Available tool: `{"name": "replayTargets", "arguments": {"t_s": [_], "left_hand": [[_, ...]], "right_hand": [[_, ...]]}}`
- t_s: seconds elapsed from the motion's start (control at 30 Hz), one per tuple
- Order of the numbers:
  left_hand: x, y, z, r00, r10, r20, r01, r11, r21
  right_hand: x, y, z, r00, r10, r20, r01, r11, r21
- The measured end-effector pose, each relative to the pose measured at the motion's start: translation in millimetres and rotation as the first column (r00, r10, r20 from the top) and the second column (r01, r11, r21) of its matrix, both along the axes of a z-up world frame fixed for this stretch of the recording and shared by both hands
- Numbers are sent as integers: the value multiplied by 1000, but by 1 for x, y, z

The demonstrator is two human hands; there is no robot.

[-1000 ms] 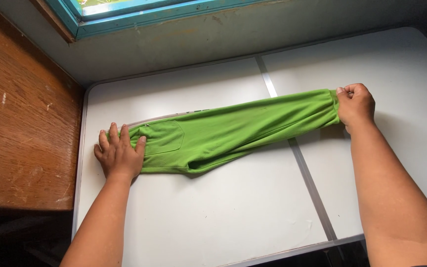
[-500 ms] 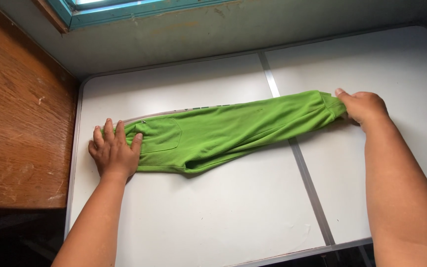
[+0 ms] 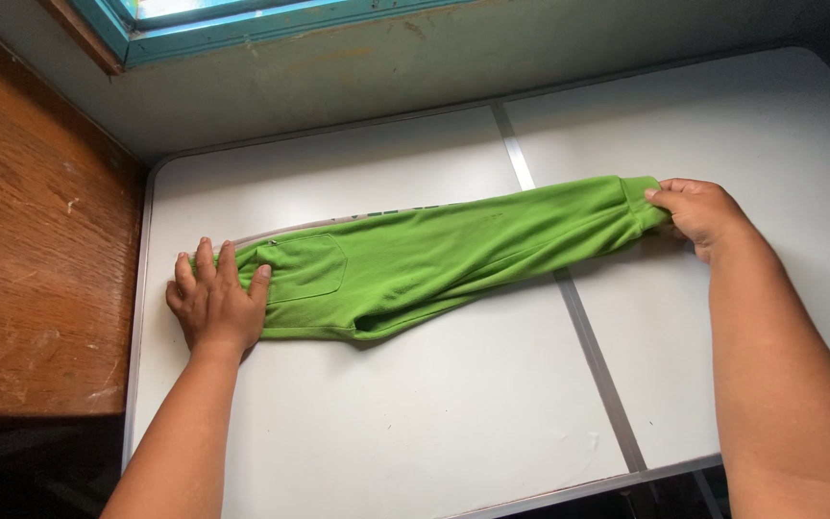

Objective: The person picks up a green pair of shorts from a red chair, turns them inside out, and folds them neatly on a white surface. The folded shorts are then placed on the surface.

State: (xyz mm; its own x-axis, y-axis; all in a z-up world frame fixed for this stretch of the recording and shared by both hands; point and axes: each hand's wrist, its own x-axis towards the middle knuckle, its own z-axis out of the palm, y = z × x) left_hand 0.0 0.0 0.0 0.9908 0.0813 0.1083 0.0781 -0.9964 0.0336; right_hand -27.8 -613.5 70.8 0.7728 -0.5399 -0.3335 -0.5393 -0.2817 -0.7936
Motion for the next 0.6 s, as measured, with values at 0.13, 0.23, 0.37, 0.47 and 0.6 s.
{"name": "replayTargets", "arguments": {"t_s": [0.13,0.23,0.37,0.47,0.6], "left_hand": [[2,0,-3,1000,0,2,0,1000,1],[1,0,0,1000,5,6,-5,1000,22],[0,-3,5,988,85,-127,-86,996,-2],[-2,-7,12,985,90,-147,-90,996,10],[-4,-10,18,977,96,-192,-94,995,22]], "right_hand": [[-4,5,-8,993,82,-82,-106,934,-343],[1,17,-18,989,36,-145,-123,746,-655],[7,41,-51,765,601,232,-65,430,-900],[8,72,-53,826,563,-33,-331,436,-837],[2,85,-46,892,337,-300,-451,627,-636]]}}
